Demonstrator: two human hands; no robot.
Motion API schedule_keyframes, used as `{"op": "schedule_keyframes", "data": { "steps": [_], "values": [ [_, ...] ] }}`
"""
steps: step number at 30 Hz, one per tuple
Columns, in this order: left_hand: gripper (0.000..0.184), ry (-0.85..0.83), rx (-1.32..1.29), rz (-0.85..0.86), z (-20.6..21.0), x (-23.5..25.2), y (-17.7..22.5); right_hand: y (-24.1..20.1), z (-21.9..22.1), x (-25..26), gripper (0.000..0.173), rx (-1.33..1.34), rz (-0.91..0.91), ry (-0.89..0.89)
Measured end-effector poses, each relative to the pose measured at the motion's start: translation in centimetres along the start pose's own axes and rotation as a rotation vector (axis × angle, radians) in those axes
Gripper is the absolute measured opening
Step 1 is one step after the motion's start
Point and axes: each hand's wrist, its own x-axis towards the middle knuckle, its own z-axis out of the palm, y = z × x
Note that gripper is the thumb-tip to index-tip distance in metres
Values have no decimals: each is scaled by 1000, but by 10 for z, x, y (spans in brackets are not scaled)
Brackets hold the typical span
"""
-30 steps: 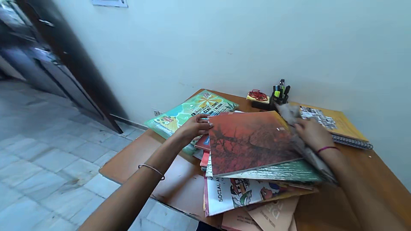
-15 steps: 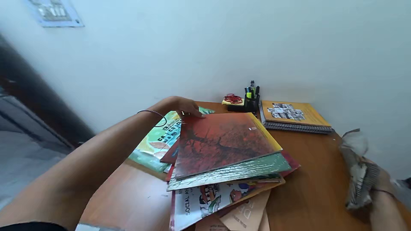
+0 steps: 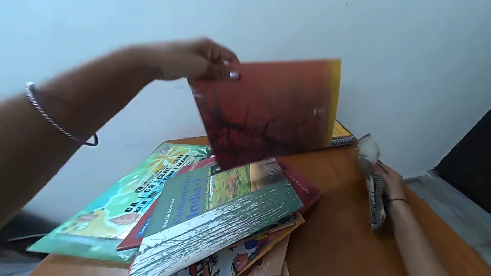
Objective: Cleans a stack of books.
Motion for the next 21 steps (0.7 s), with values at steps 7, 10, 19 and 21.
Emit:
{"op": "schedule_keyframes", "data": {
  "steps": [7,10,19,21],
  "values": [
    [24,509,119,127,63,85,16,4,-3,4,31,-37,-5,19],
    [33,516,194,167,141,121,-12,6,-3,5,32,-68,-3,18],
    [43,-313,434,80,254,135,-64,-1,4,0,33,-117,-1,-14],
    [48,-416,516,3,250,138,-63,-3,4,-1,33,-143,-2,-16]
  ]
}}
